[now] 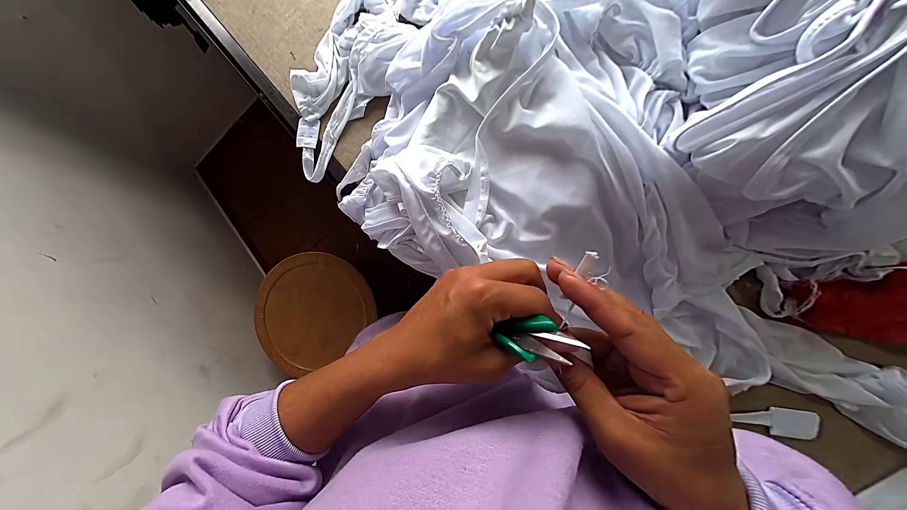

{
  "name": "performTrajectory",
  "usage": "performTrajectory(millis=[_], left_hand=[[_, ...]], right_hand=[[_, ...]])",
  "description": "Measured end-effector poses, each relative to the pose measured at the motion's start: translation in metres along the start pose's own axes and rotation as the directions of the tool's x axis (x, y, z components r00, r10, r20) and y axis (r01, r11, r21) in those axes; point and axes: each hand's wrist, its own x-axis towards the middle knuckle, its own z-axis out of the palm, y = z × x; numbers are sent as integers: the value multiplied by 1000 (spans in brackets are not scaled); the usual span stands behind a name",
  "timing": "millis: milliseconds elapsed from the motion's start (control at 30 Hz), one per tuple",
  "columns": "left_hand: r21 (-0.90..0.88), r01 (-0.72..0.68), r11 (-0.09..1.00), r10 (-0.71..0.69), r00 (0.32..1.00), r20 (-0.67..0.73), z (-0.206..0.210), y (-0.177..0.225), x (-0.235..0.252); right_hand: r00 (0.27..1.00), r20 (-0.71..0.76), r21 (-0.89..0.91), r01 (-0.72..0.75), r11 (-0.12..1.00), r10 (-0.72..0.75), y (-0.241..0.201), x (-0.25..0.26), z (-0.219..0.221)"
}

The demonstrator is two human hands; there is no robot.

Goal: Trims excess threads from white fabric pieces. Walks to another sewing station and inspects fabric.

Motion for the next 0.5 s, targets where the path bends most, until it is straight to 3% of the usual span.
performTrajectory(millis=[167,267,500], left_hand=[[-64,4,998,-12,990,-138,-4,-7,0],[-35,15,999,-20,989,-145,-7,-8,1],[-171,52,984,-94,965,-246,-1,-7,3]], right_hand=[[1000,-3,11,2,1000,-2,2,-1,1],[1000,-9,54,-6,999,7,2,0,1],[998,-56,98,-7,995,12,1,-1,1]])
